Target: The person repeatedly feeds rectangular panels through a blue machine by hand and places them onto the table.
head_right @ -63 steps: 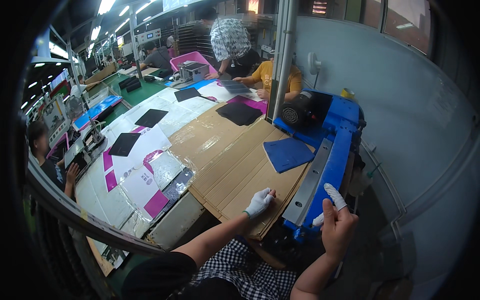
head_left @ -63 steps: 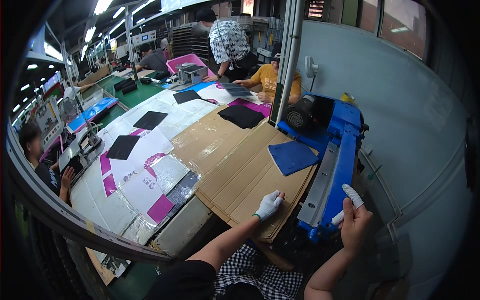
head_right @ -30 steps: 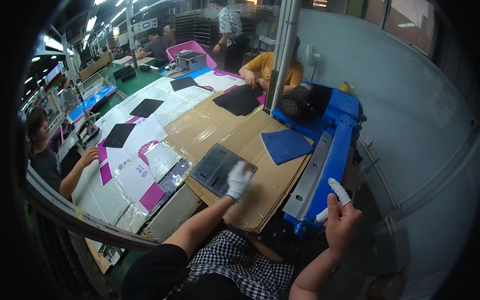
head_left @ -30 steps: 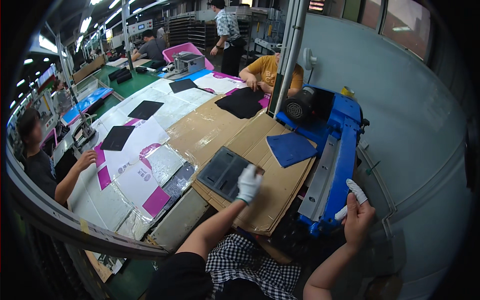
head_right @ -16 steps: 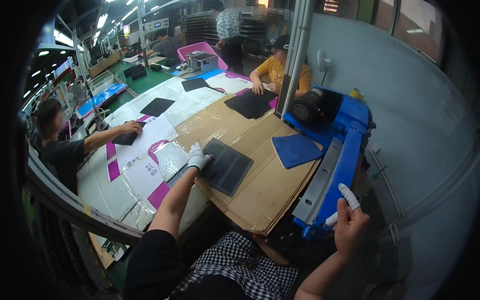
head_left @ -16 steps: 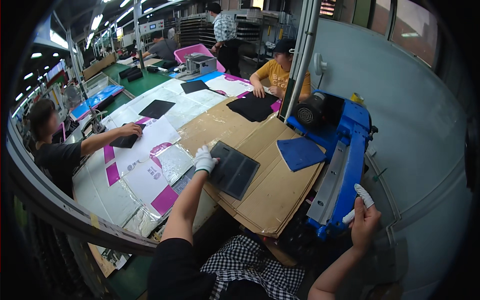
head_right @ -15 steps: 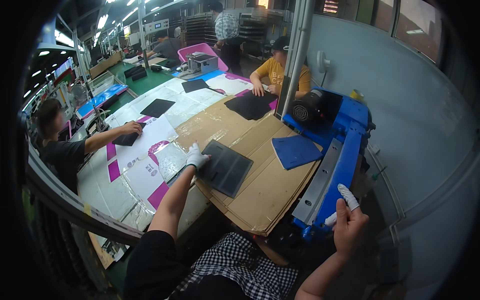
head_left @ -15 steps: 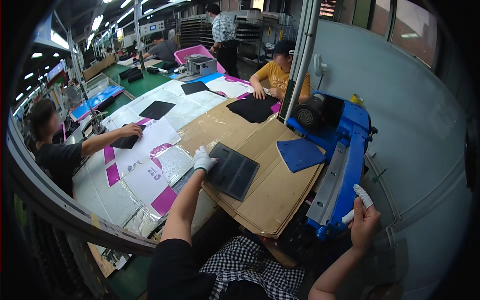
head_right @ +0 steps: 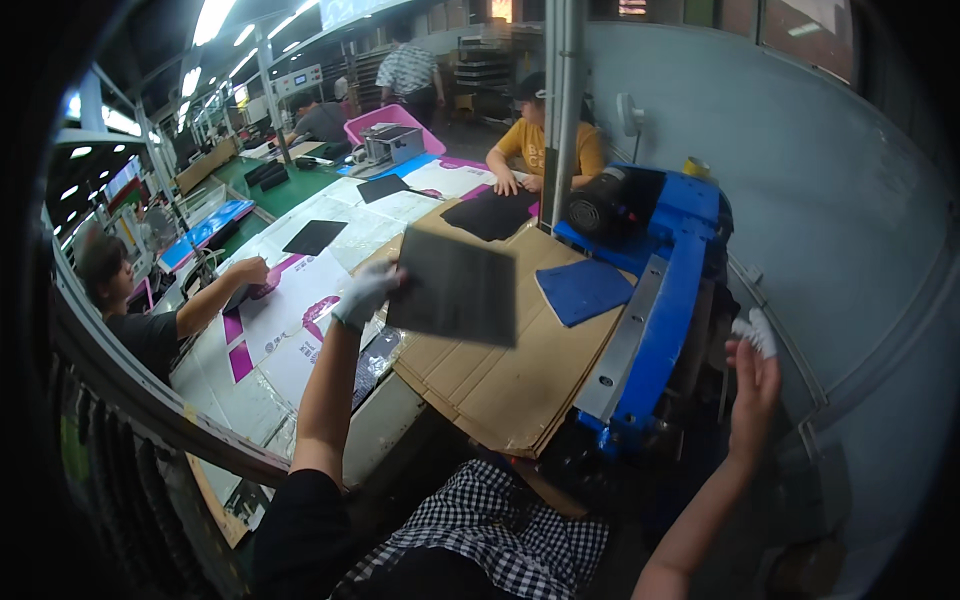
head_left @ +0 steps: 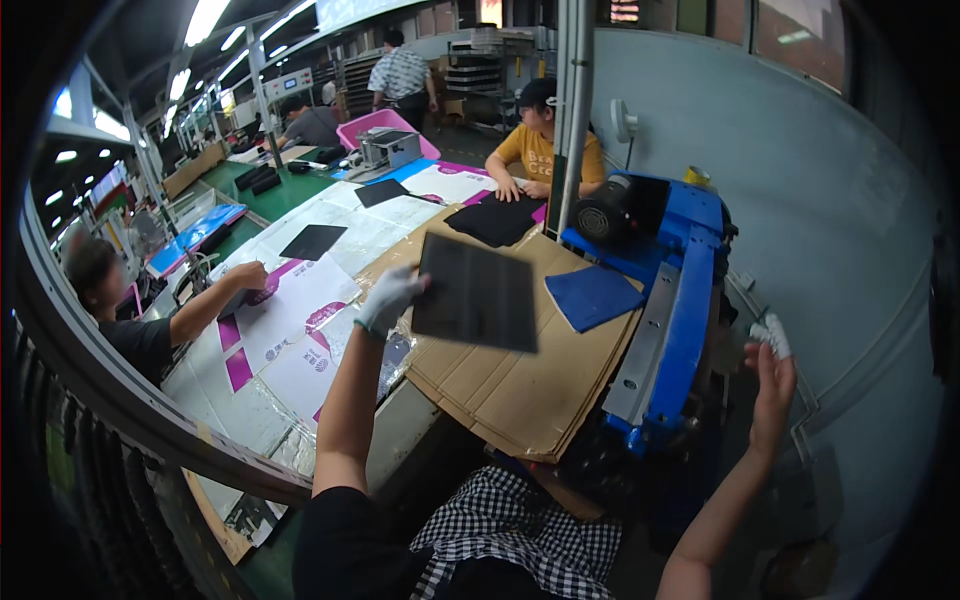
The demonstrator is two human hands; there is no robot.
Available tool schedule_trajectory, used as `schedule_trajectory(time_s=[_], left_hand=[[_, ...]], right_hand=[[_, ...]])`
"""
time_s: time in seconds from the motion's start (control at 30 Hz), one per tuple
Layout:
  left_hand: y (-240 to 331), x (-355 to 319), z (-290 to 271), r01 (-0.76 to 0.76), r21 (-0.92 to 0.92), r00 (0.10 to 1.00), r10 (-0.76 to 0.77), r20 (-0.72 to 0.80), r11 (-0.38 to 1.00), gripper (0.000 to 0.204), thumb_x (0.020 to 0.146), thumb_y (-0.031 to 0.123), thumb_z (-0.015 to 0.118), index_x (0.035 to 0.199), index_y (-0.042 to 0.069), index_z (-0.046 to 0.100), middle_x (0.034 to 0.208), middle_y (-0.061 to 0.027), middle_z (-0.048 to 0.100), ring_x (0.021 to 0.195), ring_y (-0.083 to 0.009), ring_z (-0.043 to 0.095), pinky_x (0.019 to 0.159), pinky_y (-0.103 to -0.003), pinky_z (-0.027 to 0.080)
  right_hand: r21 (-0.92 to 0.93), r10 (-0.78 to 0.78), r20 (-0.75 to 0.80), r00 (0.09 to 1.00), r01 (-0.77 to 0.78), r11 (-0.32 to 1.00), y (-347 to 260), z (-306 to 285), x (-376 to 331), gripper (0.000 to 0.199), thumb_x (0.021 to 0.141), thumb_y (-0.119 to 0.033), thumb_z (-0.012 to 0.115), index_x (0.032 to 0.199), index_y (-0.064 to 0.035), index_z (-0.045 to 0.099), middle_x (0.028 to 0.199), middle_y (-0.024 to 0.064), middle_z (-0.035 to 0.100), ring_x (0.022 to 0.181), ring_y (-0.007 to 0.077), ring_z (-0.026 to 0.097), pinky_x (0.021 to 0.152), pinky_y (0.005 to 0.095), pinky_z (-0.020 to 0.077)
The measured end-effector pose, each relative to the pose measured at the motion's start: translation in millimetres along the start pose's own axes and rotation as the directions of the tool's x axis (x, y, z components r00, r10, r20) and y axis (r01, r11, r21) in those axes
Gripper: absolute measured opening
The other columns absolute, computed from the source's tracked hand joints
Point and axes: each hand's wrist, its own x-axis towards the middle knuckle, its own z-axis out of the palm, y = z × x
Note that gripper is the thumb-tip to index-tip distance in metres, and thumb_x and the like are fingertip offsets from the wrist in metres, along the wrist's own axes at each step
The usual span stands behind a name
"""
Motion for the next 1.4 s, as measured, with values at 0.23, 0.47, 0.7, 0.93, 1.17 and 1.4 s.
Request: schedule_trajectory(time_s=[0.23, 0.47, 0.7, 0.93, 1.17, 1.4], left_hand=[[107.4, 26.6, 196.8, -0.023, -0.396, 0.917, 0.178, 0.358, 0.918, 0.038, 0.082, 0.011, 0.060, 0.114, -0.007, 0.047, 0.094, -0.0120, 0.056, 0.080, -0.0149, 0.054, 0.074, -0.021, 0.043], [124.3, 12.5, 351.4, -0.174, 0.126, 0.851, 0.085, 0.518, 0.977, 0.029, 0.082, 0.016, 0.060, 0.100, -0.006, 0.054, 0.074, -0.0087, 0.055, 0.061, -0.0135, 0.052, 0.057, -0.022, 0.043], [123.3, 6.5, 371.9, -0.385, 0.407, 0.841, 0.134, 0.524, 0.828, 0.032, 0.084, 0.026, 0.057, 0.091, -0.005, 0.058, 0.058, -0.0068, 0.055, 0.046, -0.0127, 0.049, 0.044, -0.024, 0.042], [73.2, 49.1, 301.7, -0.061, 0.082, 0.832, 0.005, 0.554, 0.995, 0.038, 0.090, 0.039, 0.048, 0.088, 0.002, 0.057, 0.061, -0.0058, 0.056, 0.045, -0.0119, 0.048, 0.042, -0.021, 0.037], [14.3, 57.6, 273.5, 0.312, -0.094, 0.831, -0.224, 0.510, 0.945, 0.026, 0.089, 0.032, 0.049, 0.092, 0.007, 0.057, 0.072, -0.0044, 0.058, 0.053, -0.0108, 0.051, 0.043, -0.021, 0.037], [-11.4, 38.9, 283.3, 0.212, 0.252, 0.929, -0.275, 0.248, 0.944, 0.047, 0.079, 0.054, 0.055, 0.076, 0.007, 0.057, 0.062, -0.0005, 0.050, 0.047, -0.0088, 0.041, 0.041, -0.022, 0.034]], right_hand=[[0.266, 0.095, 0.168, 0.981, -0.138, 0.954, 7.4, -42.7, 32.0, 0.055, 0.091, -0.045, 0.041, 0.122, -0.0001, 0.044, 0.094, 0.0083, 0.059, 0.084, 0.0128, 0.055, 0.075, 0.0249, 0.0433], [0.486, 0.225, 0.004, 0.974, -0.199, 0.851, -10.1, -91.0, 7.4, 0.050, 0.088, -0.044, 0.042, 0.113, -0.0004, 0.052, 0.098, 0.0076, 0.060, 0.082, 0.0126, 0.057, 0.075, 0.0253, 0.0429], [0.609, 0.313, -0.120, 0.942, -0.179, 0.772, 33.1, -132.1, 15.2, 0.034, 0.086, -0.029, 0.049, 0.104, -0.0011, 0.058, 0.101, 0.0069, 0.061, 0.084, 0.0133, 0.058, 0.076, 0.0243, 0.0426], [0.834, 0.339, 0.129, 0.932, -0.287, 0.471, 138.4, -142.2, 31.9, 0.028, 0.084, -0.025, 0.051, 0.099, -0.0027, 0.059, 0.094, 0.0055, 0.063, 0.079, 0.0138, 0.059, 0.073, 0.0253, 0.0443], [0.866, 0.343, 0.248, 0.906, -0.366, 0.341, 163.0, -69.8, 29.3, 0.025, 0.085, -0.022, 0.048, 0.099, -0.0034, 0.059, 0.093, 0.0049, 0.064, 0.076, 0.0153, 0.060, 0.073, 0.0253, 0.0455], [0.764, 0.446, 0.236, 0.863, -0.449, 0.464, 161.2, -10.6, 30.1, 0.050, 0.085, -0.045, 0.050, 0.117, -0.0060, 0.051, 0.101, 0.0053, 0.061, 0.087, 0.0152, 0.058, 0.078, 0.0267, 0.0450]])
